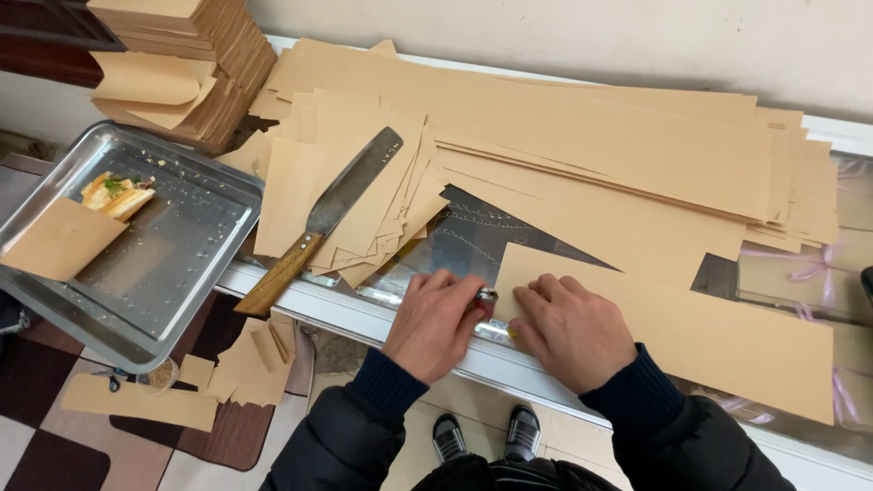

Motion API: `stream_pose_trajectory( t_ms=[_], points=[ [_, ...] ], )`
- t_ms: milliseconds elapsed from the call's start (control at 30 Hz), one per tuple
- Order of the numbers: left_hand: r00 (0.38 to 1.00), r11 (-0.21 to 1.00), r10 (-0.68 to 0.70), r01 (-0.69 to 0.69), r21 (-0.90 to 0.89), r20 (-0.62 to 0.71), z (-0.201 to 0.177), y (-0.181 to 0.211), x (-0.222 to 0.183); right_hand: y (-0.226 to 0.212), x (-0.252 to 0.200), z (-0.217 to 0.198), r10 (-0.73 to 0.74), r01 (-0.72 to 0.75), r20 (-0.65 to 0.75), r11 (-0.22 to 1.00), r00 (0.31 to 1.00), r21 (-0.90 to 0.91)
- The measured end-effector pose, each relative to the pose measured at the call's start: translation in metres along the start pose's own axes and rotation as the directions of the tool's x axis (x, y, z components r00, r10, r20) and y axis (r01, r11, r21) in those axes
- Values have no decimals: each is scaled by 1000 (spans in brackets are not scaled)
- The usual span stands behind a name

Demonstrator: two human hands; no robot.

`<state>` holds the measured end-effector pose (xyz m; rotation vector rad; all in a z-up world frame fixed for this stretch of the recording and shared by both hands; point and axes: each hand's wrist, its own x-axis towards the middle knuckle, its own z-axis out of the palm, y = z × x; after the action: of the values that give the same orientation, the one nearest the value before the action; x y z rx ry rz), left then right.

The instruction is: The person is preparing paper food wrappers by picking up sheets of brown paper, folding them into shape, and using a large knife to crease the folds. They also handle a prepared sandwich in one of the wrappers.

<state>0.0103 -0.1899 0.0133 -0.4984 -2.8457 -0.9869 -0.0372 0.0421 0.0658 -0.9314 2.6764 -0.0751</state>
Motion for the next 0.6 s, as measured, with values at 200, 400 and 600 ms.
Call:
stream_pose_trajectory(
  t_ms=[200,400,600],
  points=[
    [1000,1000,-12,13,-10,11,2,-1,8,-1,1,0,3,-3,-6,1000,1000,-1],
    [999,1000,-25,25,0,23,1,-1,10,0,2,4,5,-5,-12,1000,1000,9],
    [999,999,-37,37,-7,-16,2,-1,29,-1,5,14,-9,8,-18,998,1000,-63]
  ],
)
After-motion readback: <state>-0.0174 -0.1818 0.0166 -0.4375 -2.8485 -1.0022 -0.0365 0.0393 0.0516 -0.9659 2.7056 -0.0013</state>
